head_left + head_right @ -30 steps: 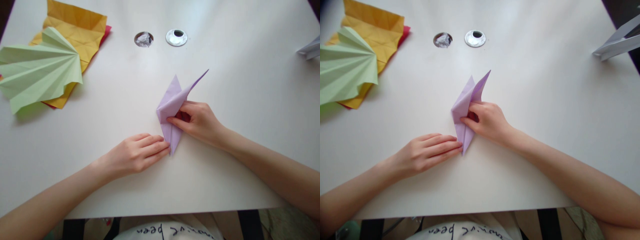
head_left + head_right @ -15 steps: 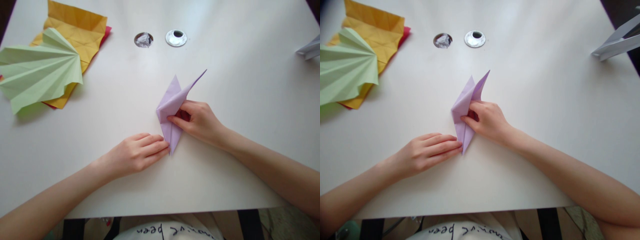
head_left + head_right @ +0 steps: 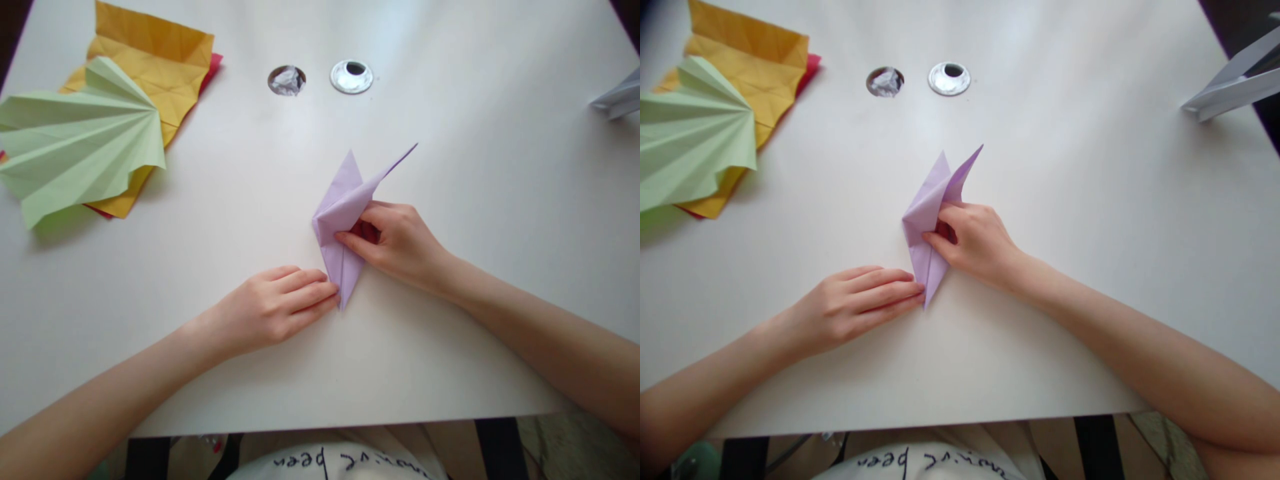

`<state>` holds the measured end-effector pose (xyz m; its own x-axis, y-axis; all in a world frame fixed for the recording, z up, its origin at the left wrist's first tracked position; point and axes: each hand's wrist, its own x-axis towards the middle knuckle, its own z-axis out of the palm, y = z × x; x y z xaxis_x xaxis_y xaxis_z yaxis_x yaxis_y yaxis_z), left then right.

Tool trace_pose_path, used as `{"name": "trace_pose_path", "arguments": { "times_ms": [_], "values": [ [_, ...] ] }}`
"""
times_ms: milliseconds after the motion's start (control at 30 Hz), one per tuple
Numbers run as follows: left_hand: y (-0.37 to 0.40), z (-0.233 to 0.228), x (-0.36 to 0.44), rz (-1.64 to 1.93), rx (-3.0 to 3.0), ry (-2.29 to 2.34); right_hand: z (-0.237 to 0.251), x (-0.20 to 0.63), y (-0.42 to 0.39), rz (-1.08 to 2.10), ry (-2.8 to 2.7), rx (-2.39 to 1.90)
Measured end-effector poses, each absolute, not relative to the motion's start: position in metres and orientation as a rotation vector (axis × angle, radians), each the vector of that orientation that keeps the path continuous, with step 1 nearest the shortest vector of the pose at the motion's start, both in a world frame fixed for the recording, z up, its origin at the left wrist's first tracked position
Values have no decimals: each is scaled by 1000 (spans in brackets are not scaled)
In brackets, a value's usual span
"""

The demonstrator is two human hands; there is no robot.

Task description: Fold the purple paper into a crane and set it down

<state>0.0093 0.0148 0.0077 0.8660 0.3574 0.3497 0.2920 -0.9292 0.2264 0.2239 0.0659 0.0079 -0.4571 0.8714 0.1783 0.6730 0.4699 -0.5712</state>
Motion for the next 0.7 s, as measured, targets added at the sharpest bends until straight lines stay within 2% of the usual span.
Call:
{"name": "trace_pose_path", "arguments": {
  "times_ms": [400,700],
  "values": [
    [15,9,10,537,2905,533,7,224,66,593,-2293,-1308],
    [24,10,9,499,2890,860,8,224,66,616,-2282,-1326]
  ]
}}
